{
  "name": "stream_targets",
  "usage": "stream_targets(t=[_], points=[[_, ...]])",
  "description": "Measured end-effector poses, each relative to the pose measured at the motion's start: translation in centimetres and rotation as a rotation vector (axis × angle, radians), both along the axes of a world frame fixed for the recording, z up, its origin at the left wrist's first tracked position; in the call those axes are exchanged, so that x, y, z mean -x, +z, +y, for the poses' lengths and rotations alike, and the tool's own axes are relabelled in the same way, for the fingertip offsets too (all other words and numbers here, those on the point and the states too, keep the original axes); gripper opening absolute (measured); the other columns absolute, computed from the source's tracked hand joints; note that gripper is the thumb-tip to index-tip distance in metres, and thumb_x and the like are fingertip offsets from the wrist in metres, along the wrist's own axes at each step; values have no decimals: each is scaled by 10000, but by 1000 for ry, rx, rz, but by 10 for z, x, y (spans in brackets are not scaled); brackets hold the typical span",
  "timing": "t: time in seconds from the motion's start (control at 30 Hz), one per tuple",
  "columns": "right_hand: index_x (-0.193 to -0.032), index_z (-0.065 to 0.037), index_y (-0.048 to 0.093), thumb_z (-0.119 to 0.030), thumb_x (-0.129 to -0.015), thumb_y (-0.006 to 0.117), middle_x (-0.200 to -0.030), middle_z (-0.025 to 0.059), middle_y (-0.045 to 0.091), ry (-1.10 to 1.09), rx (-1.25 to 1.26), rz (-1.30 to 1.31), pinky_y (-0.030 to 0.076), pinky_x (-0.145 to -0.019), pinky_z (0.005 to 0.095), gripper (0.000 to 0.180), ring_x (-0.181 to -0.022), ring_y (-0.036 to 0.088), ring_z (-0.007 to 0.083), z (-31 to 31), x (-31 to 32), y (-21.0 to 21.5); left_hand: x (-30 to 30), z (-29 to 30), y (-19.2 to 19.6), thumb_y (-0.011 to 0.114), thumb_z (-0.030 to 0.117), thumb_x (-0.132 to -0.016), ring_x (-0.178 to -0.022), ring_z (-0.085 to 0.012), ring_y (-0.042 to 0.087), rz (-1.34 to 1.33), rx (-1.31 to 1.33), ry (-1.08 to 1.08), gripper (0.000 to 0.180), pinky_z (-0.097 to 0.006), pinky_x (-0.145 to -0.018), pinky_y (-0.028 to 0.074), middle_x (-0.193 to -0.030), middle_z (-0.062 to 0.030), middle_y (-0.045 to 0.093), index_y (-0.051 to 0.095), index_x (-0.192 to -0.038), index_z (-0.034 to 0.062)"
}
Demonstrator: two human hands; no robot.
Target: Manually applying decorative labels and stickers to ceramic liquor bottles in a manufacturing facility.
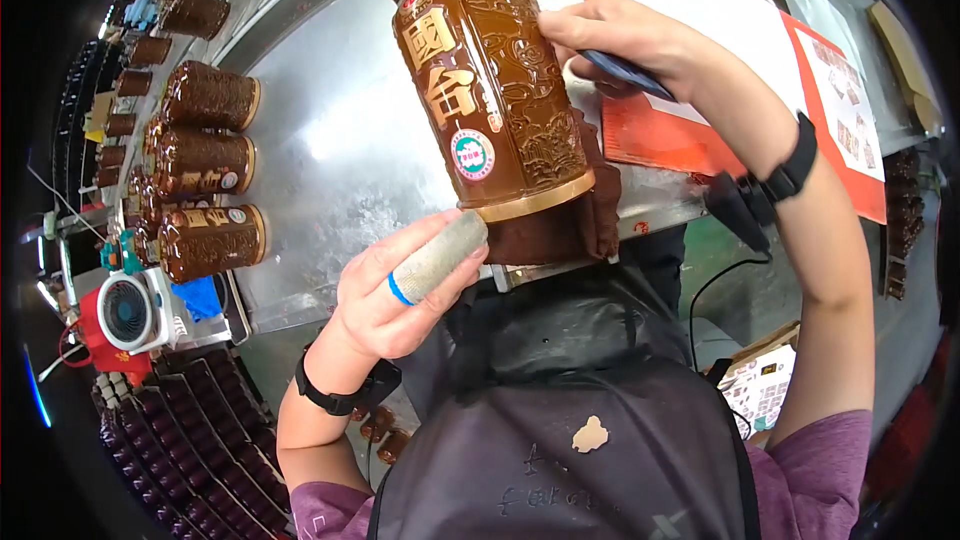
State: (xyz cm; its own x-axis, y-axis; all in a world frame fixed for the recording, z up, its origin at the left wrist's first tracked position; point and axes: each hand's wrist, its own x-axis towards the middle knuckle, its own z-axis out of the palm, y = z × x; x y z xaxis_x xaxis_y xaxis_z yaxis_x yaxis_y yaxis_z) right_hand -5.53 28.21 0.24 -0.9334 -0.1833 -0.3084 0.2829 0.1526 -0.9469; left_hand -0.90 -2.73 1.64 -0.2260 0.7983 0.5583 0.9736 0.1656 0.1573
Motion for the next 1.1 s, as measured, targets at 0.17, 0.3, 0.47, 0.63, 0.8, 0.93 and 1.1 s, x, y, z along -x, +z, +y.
stream_targets(t=[0.17, 0.3, 0.47, 0.63, 0.8, 0.93, 1.1], points=[[-776, -107, 638, -582, -754, 789, -597, -30, 510, 170, 302, -132, 345, -424, 214, 499, -477, 462, 38, -5, 14, -14, 11, 3, 8, 780, -20, -643, -992, -262, 685, 82, 52, -57, 274, -308, -774, 600, -999, -108, 710, 753, -914, 7], [-1052, -45, 651, -491, -849, 709, -665, -12, 576, 160, 159, -79, 391, -459, 211, 494, -524, 500, 55, -7, 13, 4, 21, 10, 13, 767, -3, -621, -953, -250, 688, 116, 64, -129, 282, -306, -754, 601, -997, -104, 707, 757, -902, 8], [-1068, 79, 687, -595, -736, 762, -859, 104, 679, 55, -128, 130, 493, -686, 248, 755, -748, 620, 133, -33, 1, 41, 24, 10, 20, 746, 8, -622, -935, -246, 690, 136, 81, -157, 281, -312, -745, 600, -1006, -110, 706, 757, -903, 11], [-949, -21, 670, -548, -814, 738, -706, 9, 587, 176, 76, 42, 398, -489, 232, 548, -573, 512, 68, -6, 30, -1, 24, 15, 21, 733, 6, -633, -941, -236, 688, 167, 98, -141, 294, -303, -752, 591, -993, -82, 714, 761, -925, 22], [-855, -116, 609, -453, -865, 718, -606, -48, 469, 244, 492, -96, 230, -378, 214, 354, -474, 395, 31, -7, 26, -9, 24, 19, 20, 736, -1, -631, -939, -233, 688, 179, 72, -165, 303, -295, -747, 585, -991, -73, 716, 762, -932, 23], [-946, -51, 715, -559, -786, 742, -728, 13, 630, 69, -58, -160, 393, -507, 223, 533, -580, 529, 62, -49, 18, 71, 26, 13, 21, 739, -14, -629, -934, -234, 688, 181, 73, -160, 291, -298, -742, 586, -987, -83, 712, 761, -918, 16], [-933, -22, 715, -625, -757, 750, -766, 40, 659, 65, -141, 114, 437, -543, 212, 630, -604, 572, 84, -21, 22, 28, 27, 20, 19, 743, -14, -630, -937, -236, 688, 170, 37, -214, 291, -301, -737, 588, -985, -87, 709, 759, -919, 12]])
